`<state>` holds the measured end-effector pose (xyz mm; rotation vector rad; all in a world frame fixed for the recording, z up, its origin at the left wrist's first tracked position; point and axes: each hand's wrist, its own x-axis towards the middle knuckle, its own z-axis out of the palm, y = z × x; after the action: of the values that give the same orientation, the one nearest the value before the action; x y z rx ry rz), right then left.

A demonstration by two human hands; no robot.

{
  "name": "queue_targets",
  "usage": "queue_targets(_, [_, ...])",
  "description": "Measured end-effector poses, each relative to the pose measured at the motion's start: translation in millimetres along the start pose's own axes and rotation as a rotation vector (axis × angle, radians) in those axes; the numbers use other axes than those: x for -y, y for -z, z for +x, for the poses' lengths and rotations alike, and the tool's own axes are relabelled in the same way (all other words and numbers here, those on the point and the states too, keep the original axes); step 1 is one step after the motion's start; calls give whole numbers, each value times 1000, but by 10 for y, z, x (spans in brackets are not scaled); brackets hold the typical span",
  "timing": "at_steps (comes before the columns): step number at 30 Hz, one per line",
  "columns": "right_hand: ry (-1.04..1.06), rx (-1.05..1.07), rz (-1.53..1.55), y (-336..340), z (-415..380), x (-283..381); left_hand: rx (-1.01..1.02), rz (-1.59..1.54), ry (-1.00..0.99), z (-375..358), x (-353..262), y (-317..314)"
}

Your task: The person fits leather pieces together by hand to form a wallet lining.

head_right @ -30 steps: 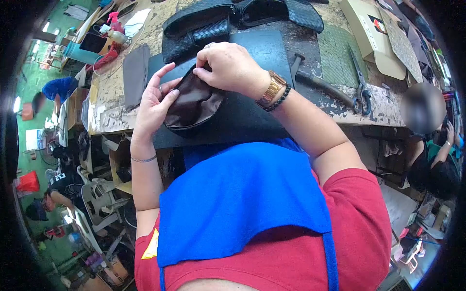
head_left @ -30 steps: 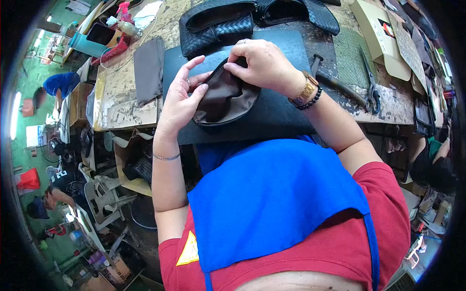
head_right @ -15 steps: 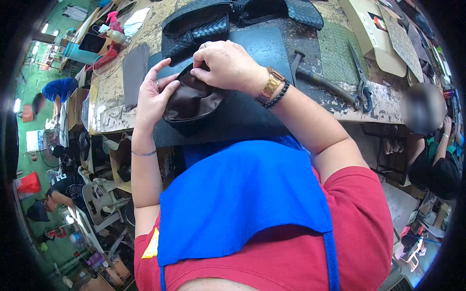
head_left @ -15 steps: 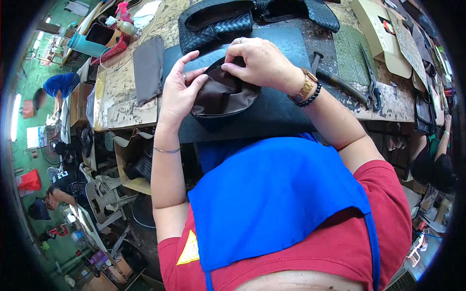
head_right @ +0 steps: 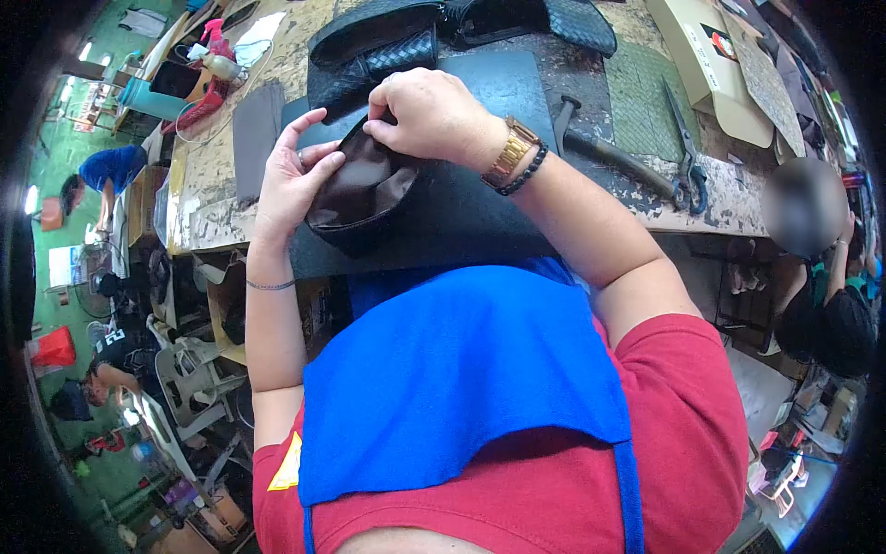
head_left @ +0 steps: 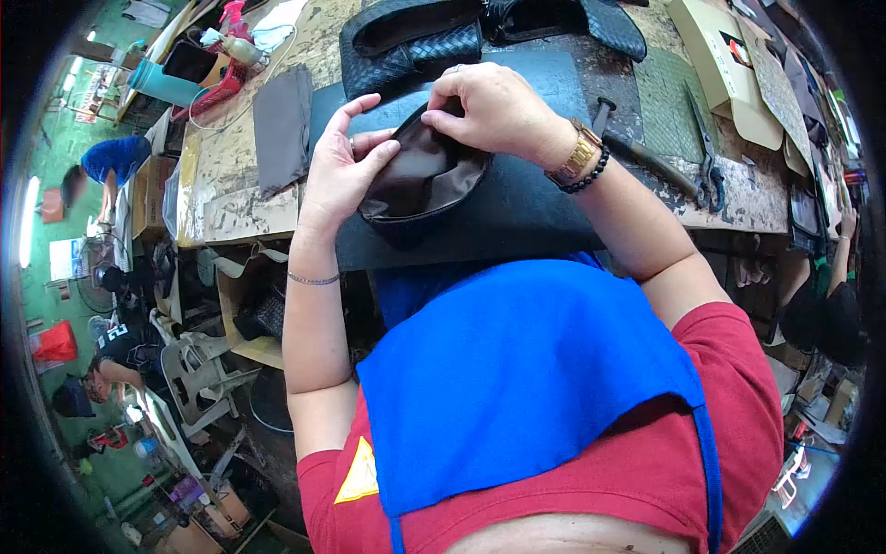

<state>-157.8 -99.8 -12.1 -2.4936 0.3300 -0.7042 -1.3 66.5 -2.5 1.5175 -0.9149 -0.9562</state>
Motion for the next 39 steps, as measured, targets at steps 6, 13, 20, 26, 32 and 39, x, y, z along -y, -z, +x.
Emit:
queue_targets(6, [-20, 11, 5, 0, 8, -1, -10, 3, -9, 14, 27, 2])
queue_targets(13, [-20, 13, 4, 1, 5, 1, -16, 105, -61, 37, 24, -9])
queue_targets(20, [-9, 17, -28, 43, -14, 26, -47, 281, -59, 99, -122, -134])
queue_targets(26, [30, -21, -48, 139, -126, 82, -62, 336, -125, 132, -94, -141])
queue_targets(32, [1, -63, -16, 219, -191, 41, 42, 231, -144, 162, -118, -162])
queue_targets(39, [-26, -58, -33, 205, -83, -42, 92, 209, -123, 247, -49, -160])
